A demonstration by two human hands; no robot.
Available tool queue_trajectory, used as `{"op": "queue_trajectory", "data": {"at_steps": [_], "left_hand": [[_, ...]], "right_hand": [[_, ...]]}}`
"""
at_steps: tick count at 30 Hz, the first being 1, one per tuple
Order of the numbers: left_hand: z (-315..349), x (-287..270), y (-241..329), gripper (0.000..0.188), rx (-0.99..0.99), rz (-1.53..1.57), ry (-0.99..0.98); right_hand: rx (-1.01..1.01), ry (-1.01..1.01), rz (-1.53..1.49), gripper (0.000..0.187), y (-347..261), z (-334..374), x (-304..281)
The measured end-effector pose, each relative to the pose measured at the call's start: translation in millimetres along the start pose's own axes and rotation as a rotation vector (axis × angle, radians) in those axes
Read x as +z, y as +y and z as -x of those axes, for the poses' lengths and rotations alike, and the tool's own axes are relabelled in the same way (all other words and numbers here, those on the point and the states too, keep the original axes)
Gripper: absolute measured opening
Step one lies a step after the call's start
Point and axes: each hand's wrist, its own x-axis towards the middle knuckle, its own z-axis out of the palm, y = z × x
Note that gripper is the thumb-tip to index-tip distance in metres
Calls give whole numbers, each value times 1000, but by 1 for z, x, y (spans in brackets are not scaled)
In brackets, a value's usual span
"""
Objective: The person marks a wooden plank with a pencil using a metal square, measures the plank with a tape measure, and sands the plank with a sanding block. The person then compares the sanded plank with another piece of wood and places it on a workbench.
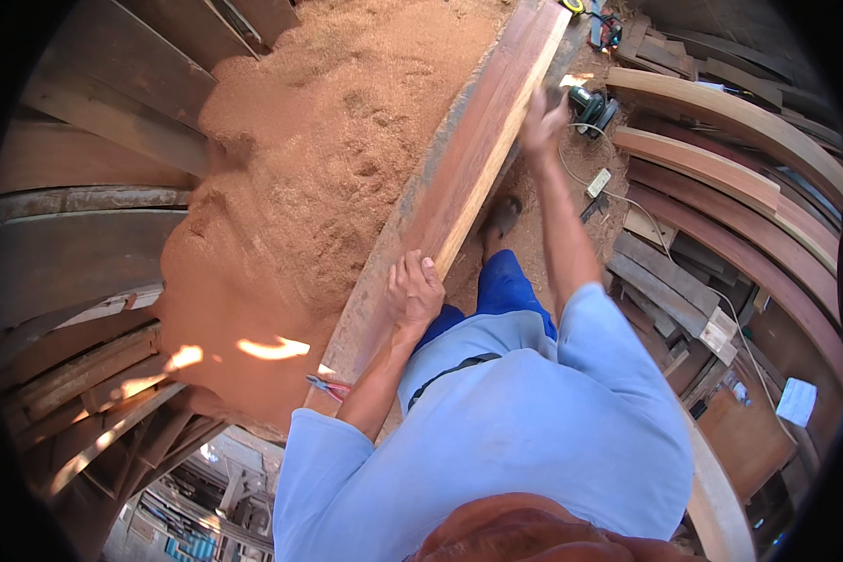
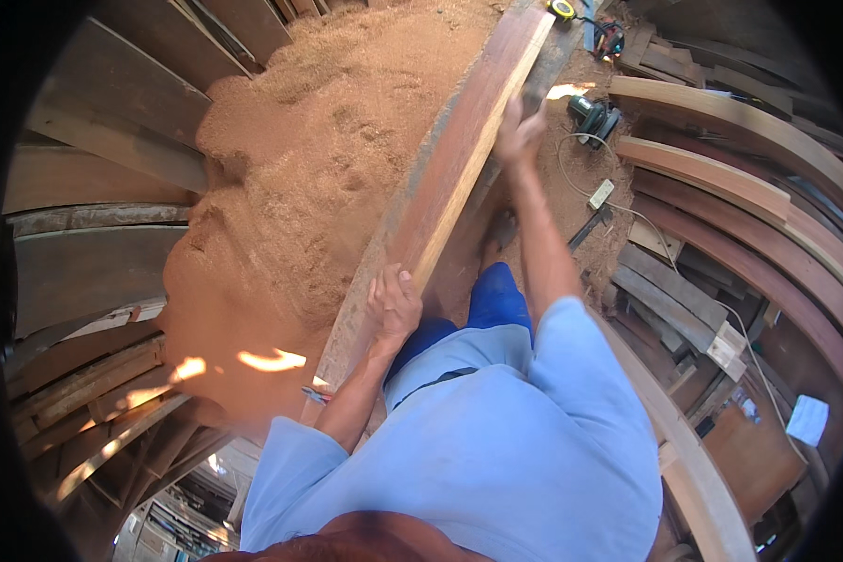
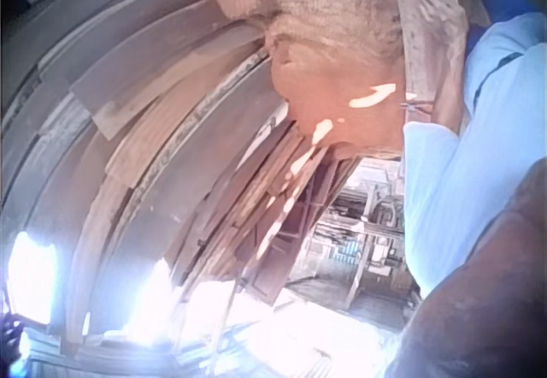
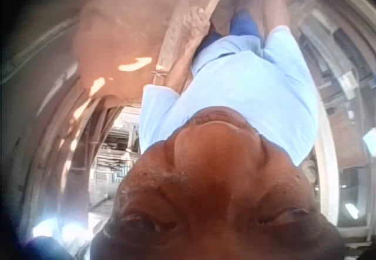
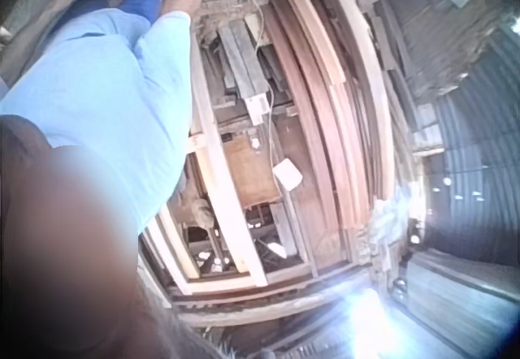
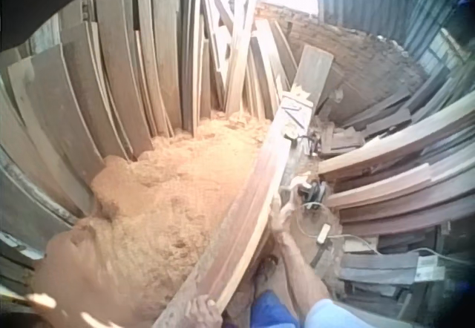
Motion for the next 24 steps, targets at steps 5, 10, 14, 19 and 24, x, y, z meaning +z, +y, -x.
{"op": "queue_trajectory", "data": {"at_steps": [5, 10, 14, 19, 24], "left_hand": [[-8, 9, -1, 31, 41, 27, 39], [-2, 14, -16, 37, 24, 28, 39], [7, 2, -10, 47, -214, -37, -28], [-9, 7, -11, 54, -210, -89, -71], [-64, 3, 25, 67, -241, -28, -163]], "right_hand": [[-13, 67, 167, 48, 32, -182, -12], [76, 18, 184, 65, 31, -254, -24], [263, -99, -68, 73, -8, -213, -36], [449, -325, -426, 65, 115, -120, -105], [696, -385, -273, 68, 173, -28, -179]]}}
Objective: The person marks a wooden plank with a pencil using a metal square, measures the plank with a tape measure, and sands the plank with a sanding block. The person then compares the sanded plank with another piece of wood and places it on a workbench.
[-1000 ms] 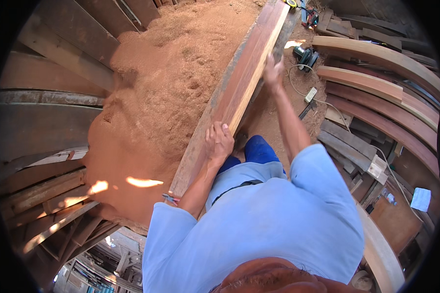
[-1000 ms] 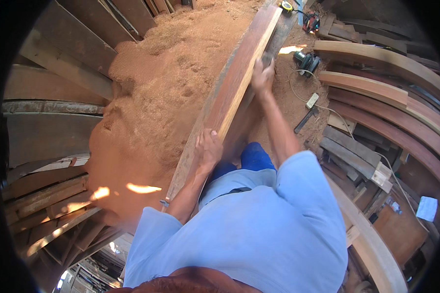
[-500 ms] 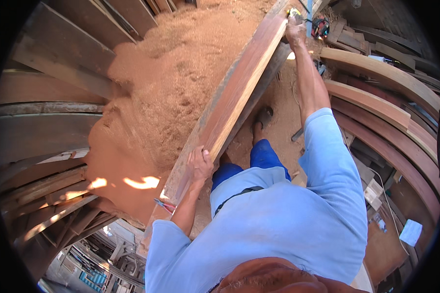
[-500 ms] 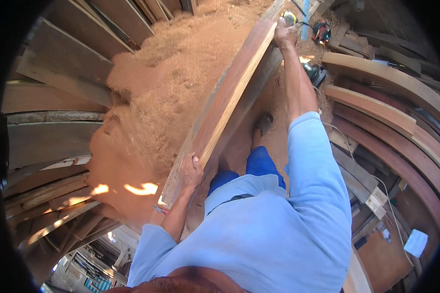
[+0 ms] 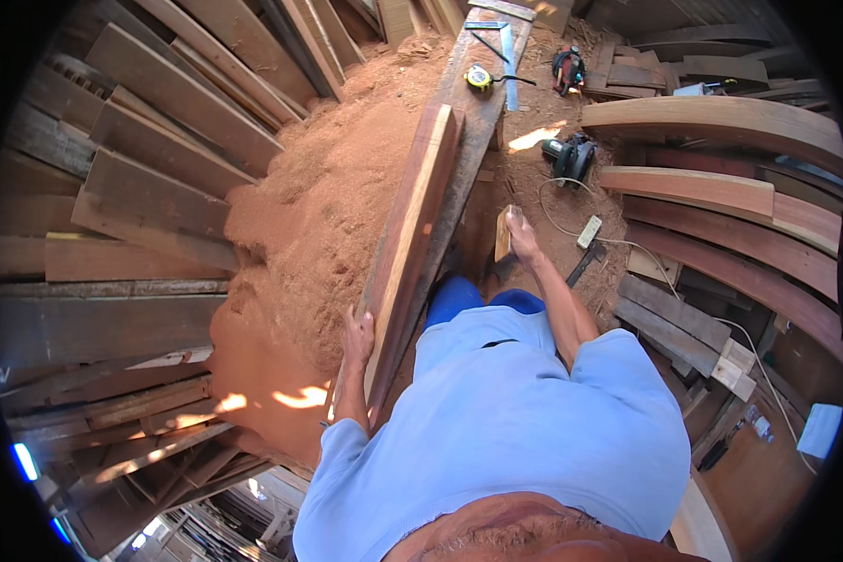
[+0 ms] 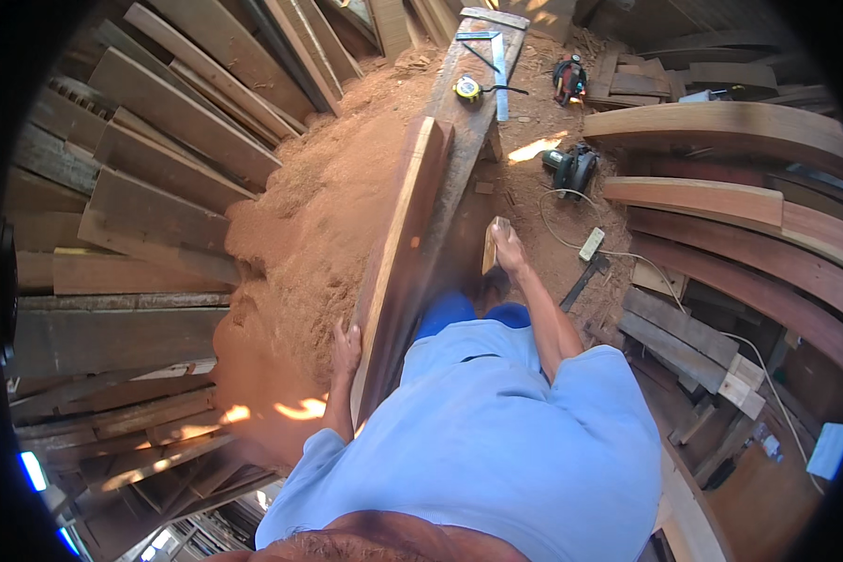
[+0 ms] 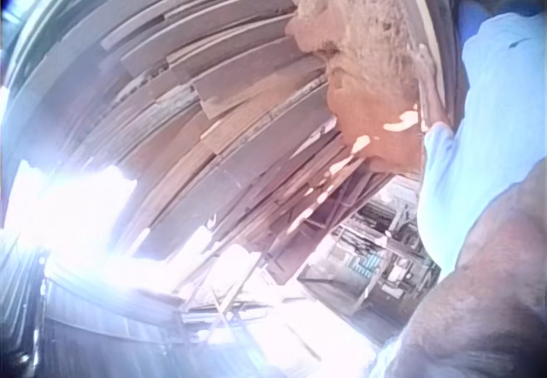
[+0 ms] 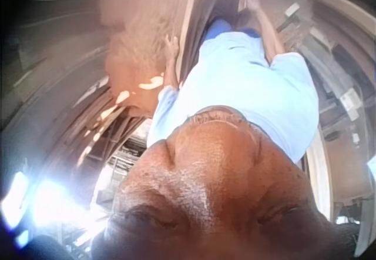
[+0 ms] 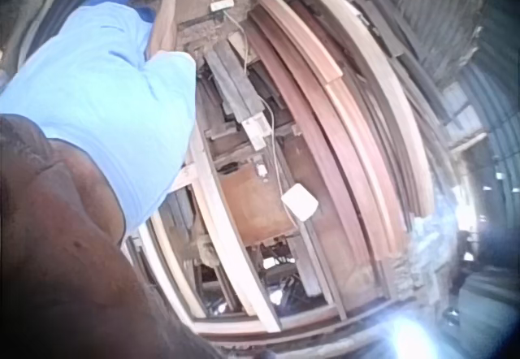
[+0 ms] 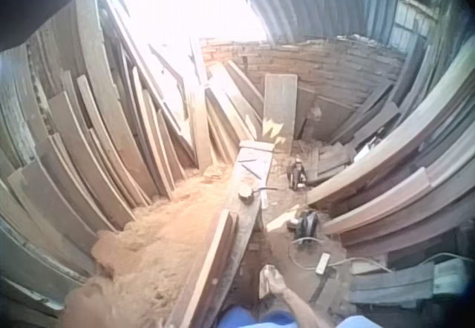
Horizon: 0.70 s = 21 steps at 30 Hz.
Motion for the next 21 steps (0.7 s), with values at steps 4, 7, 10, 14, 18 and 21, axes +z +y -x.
{"op": "queue_trajectory", "data": {"at_steps": [4, 7, 10, 14, 18, 21], "left_hand": [[-92, -7, 128, 85, 118, 290, -132], [-159, 4, 221, 96, 373, 125, -137], [-210, 37, 231, 98, 493, 14, -93], [-193, 31, 261, 81, 481, -36, -109], [-163, 29, 291, 77, 413, -75, -158], [-162, 37, 285, 79, 508, -4, -102]], "right_hand": [[77, 14, -40, 71, -15, 22, -33], [-16, 91, 46, 71, -39, 10, -47], [-188, 132, 104, 72, -117, 11, -13], [-270, 48, 115, 78, -193, -6, 38], [-472, 176, 214, 84, -193, -41, 107], [-436, 312, 163, 81, -177, -44, 122]]}}
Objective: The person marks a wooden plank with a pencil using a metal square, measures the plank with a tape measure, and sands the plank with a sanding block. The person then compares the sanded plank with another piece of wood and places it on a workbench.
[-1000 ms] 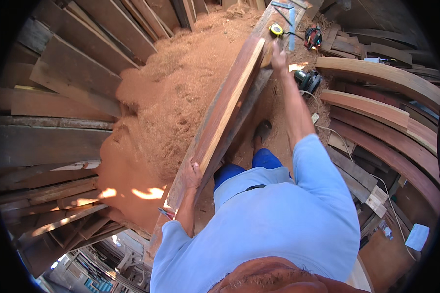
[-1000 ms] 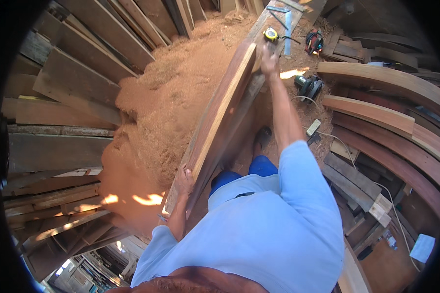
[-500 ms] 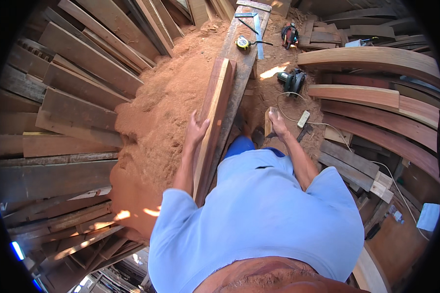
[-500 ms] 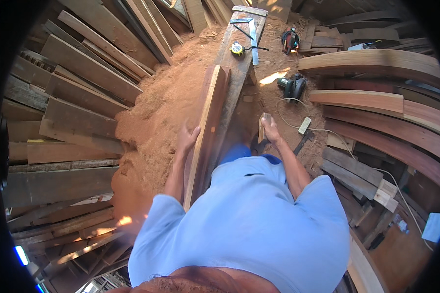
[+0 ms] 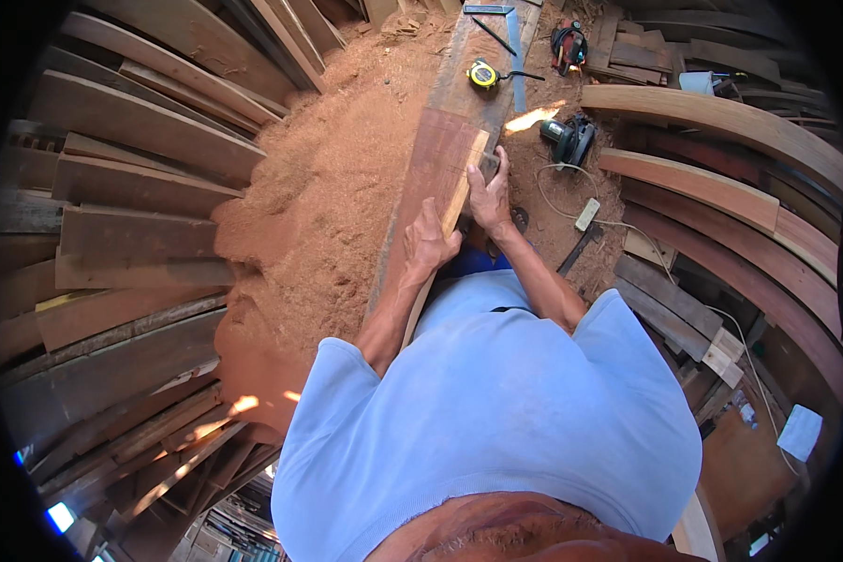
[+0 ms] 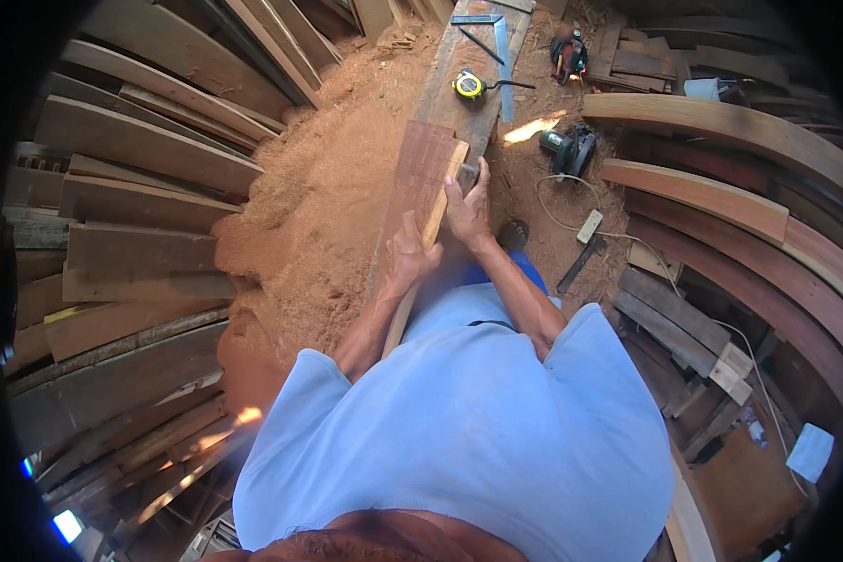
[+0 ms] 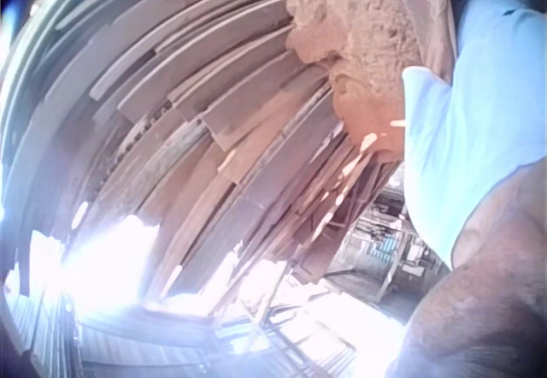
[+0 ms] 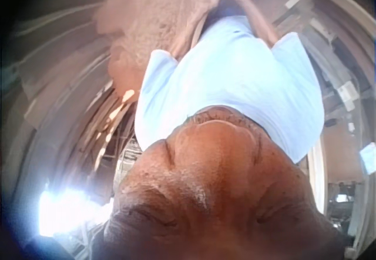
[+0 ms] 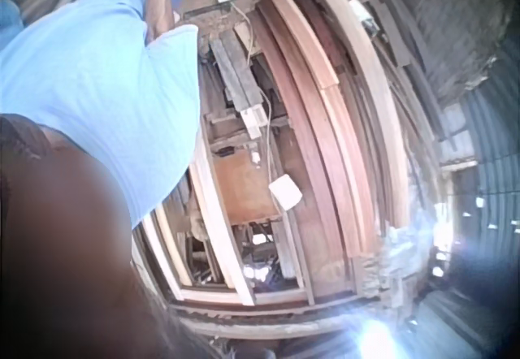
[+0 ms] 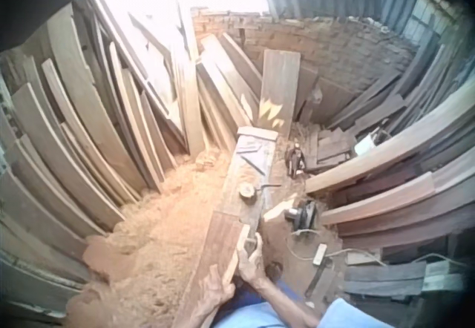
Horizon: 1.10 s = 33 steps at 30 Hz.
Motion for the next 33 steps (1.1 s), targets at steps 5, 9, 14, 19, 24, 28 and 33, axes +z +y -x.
{"op": "queue_trajectory", "data": {"at_steps": [5, 9, 14, 19, 24, 28, 33], "left_hand": [[0, -3, 2, 80, 4, -2, 6], [-4, -6, 6, 78, -7, -18, -7], [-6, -2, 2, 78, 28, 15, 30], [5, -2, 1, 77, 41, 19, 7], [-15, -7, 9, 83, -17, 45, -4], [-52, -21, 35, 92, -44, 71, -73], [-93, 2, 36, 93, -116, 65, -164]], "right_hand": [[-18, 25, -12, 77, -1, -25, -2], [-59, 35, 42, 73, -14, -35, -4], [99, -1, -36, 73, -18, -29, -4], [139, 200, 147, 78, -7, -163, -22], [31, -5, 62, 72, -33, -143, -56], [303, -44, -379, 54, 47, -120, -77], [566, -112, -652, 45, 55, -108, -67]]}}
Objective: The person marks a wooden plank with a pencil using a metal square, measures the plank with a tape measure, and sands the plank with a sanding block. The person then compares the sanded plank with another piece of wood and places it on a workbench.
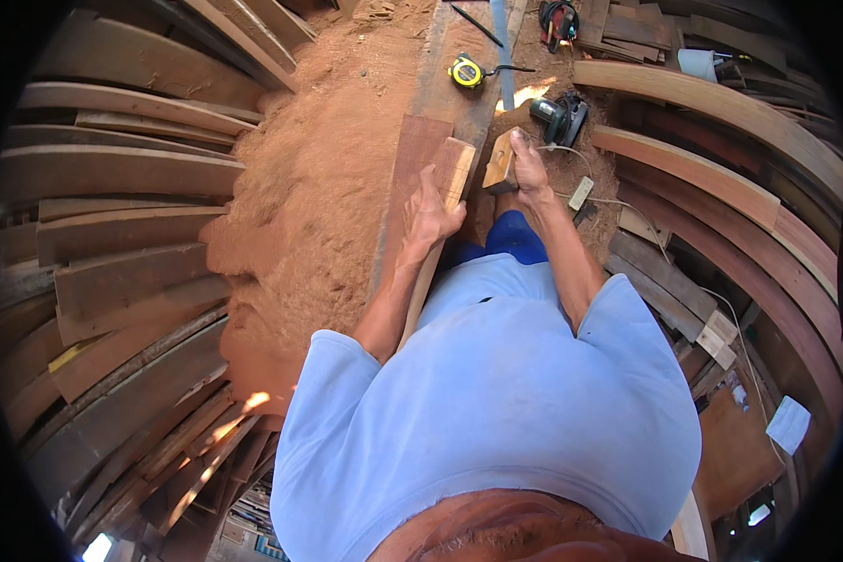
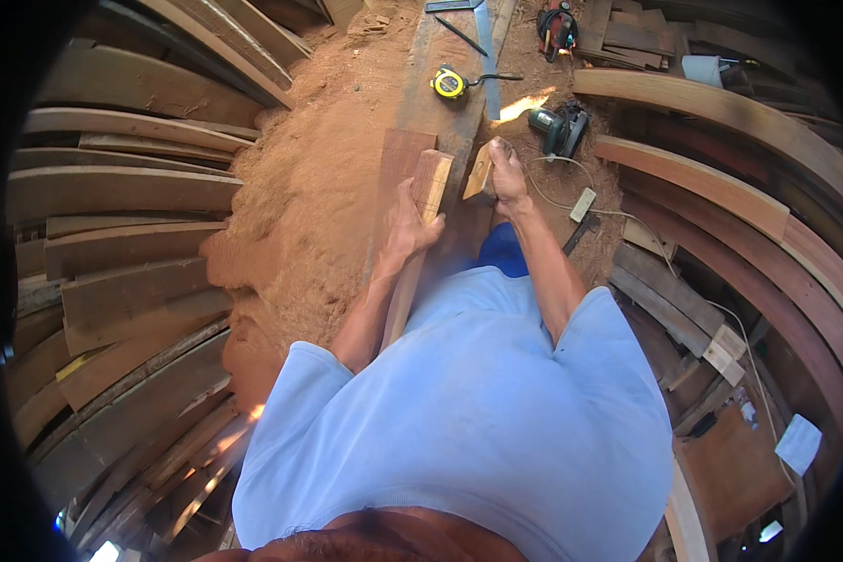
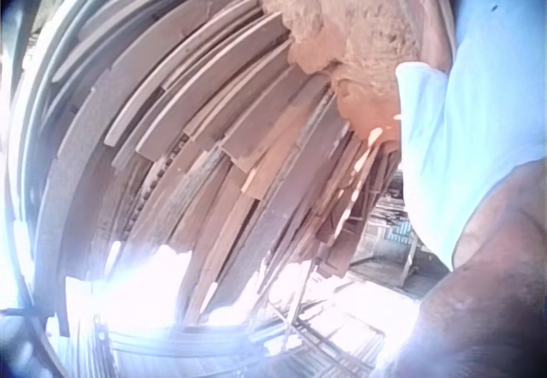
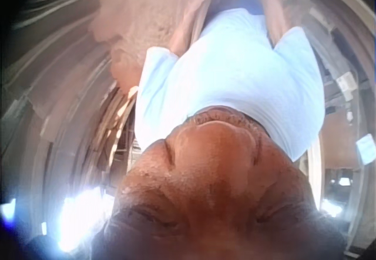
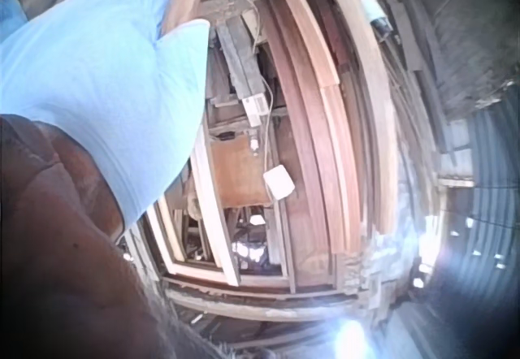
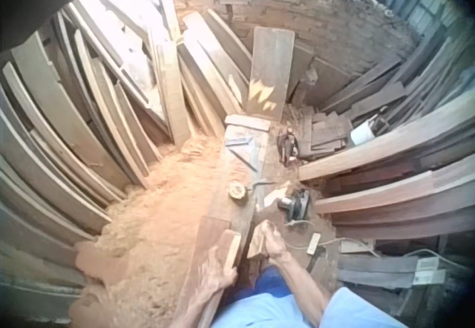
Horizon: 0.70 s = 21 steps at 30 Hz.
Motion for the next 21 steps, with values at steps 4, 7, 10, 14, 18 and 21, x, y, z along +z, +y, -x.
{"op": "queue_trajectory", "data": {"at_steps": [4, 7, 10, 14, 18, 21], "left_hand": [[3, 10, -6, 86, 41, 115, -16], [7, 13, 16, 84, 82, 87, -44], [11, 22, 12, 84, 134, 109, 35], [6, 20, 12, 86, 97, 75, -10], [6, 20, 13, 86, 89, 78, -13], [4, 19, 15, 86, 110, 76, 8]], "right_hand": [[214, -15, -89, 39, -1, 8, 8], [285, -40, -182, 31, -4, 19, 14], [326, -34, -127, 29, -1, 19, 13], [374, 1, -115, 30, -21, 28, 22], [362, -58, -21, 41, -53, 46, 43], [373, 4, 101, 49, -37, 35, 37]]}}
